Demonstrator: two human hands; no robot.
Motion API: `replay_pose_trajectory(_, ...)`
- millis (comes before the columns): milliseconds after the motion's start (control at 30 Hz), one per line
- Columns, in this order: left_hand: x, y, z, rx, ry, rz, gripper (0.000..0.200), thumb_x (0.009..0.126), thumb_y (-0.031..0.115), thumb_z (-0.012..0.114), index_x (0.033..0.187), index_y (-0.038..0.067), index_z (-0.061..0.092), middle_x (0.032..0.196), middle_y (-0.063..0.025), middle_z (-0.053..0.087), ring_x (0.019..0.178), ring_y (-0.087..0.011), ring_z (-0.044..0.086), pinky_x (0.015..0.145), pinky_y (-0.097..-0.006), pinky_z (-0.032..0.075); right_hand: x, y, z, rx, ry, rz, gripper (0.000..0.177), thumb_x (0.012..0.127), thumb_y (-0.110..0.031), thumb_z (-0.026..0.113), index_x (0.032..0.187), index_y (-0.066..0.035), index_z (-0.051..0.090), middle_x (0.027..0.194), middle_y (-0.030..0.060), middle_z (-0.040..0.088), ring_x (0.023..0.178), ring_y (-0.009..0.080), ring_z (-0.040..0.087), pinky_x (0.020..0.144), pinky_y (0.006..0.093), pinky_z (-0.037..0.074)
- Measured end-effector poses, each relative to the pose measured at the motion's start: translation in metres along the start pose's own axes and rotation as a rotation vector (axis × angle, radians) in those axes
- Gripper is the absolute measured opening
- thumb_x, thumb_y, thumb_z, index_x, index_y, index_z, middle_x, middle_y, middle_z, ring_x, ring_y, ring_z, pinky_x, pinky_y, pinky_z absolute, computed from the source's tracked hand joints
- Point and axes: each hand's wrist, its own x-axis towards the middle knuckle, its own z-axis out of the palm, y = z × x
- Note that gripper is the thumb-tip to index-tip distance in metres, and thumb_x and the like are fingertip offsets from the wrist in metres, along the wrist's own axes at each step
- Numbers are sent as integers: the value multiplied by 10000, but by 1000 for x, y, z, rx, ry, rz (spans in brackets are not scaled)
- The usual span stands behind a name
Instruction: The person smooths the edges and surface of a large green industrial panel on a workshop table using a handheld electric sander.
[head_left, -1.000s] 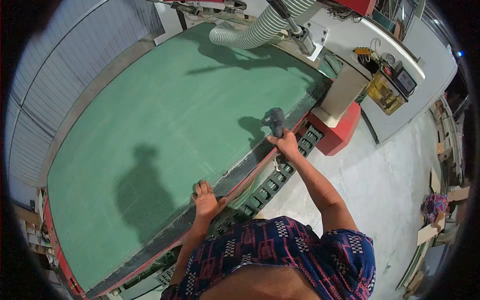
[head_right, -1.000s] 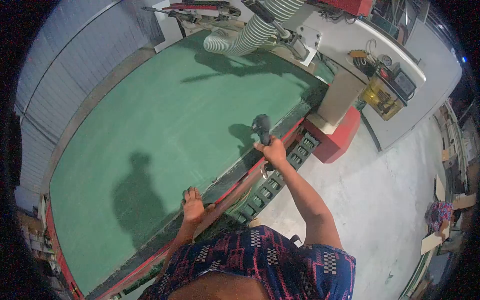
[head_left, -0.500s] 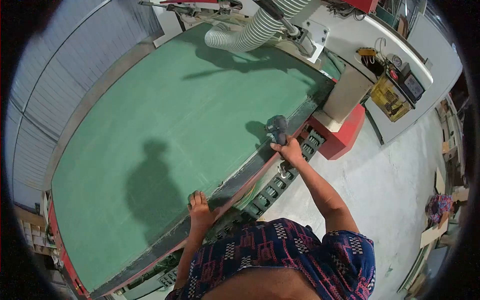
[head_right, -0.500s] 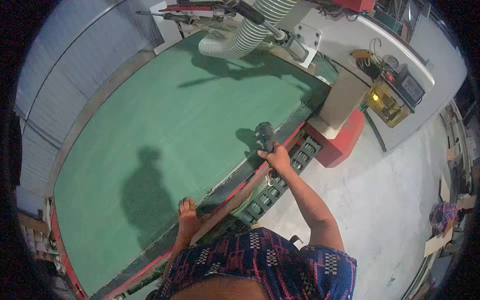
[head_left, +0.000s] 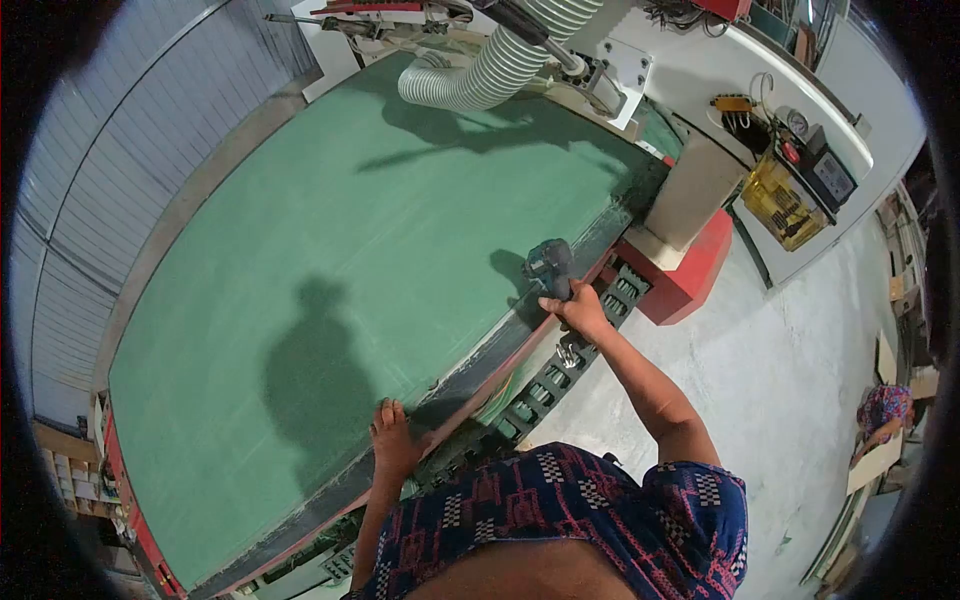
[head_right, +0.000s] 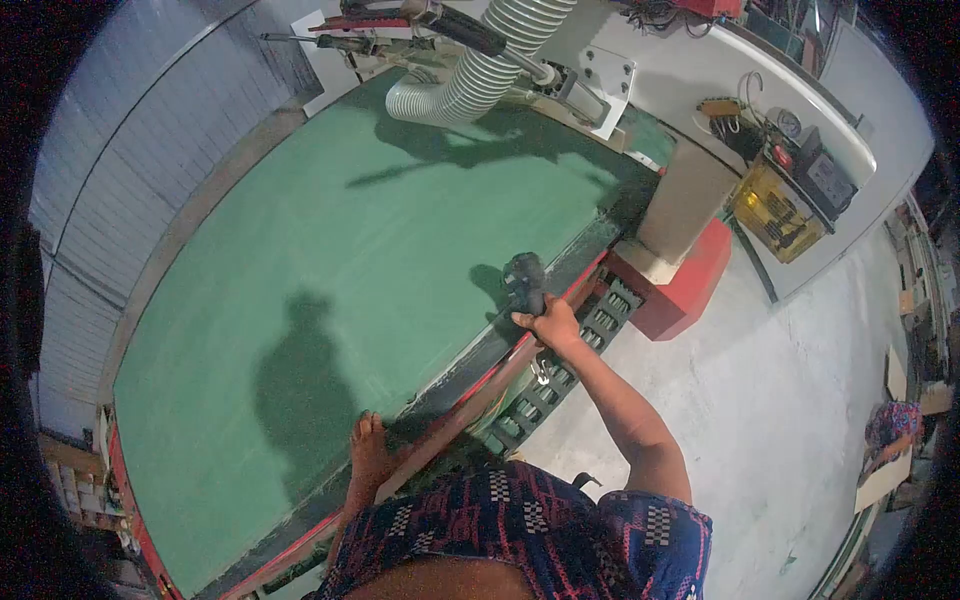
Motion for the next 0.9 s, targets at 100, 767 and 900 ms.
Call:
replay_pose_trajectory(100, -1, -2, 0, 10, 10, 17, 857, 681, 403, 697, 1292, -13, 263, 1344, -175, 233, 1262, -362, 226, 947, -560, 290, 16, 12, -7, 59, 29, -6, 443, 671, -251, 760, 928, 31, 535, 657, 81, 567, 473, 153, 531, 425, 295, 432)
replay_pose_trajectory(767, 4, 7, -13, 40, -95, -83, 841, 681, 403, 687, 1299, -15, 298, 1334, -178, 271, 1252, -381, 245, 991, -520, 265, 144, 6, -95, -2, 476, -76, 241, 702, -137, 704, 849, 12, 583, 678, 34, 577, 572, 125, 516, 544, 287, 415)
replay_pose_trajectory(900, 5, 9, -18, 13, -110, -77, 822, 683, 398, 688, 1287, -11, 307, 1329, -181, 276, 1255, -383, 241, 990, -517, 269, 143, 7, -92, -70, 509, -84, 261, 704, -149, 701, 876, 19, 598, 716, 47, 599, 617, 140, 541, 591, 293, 431)
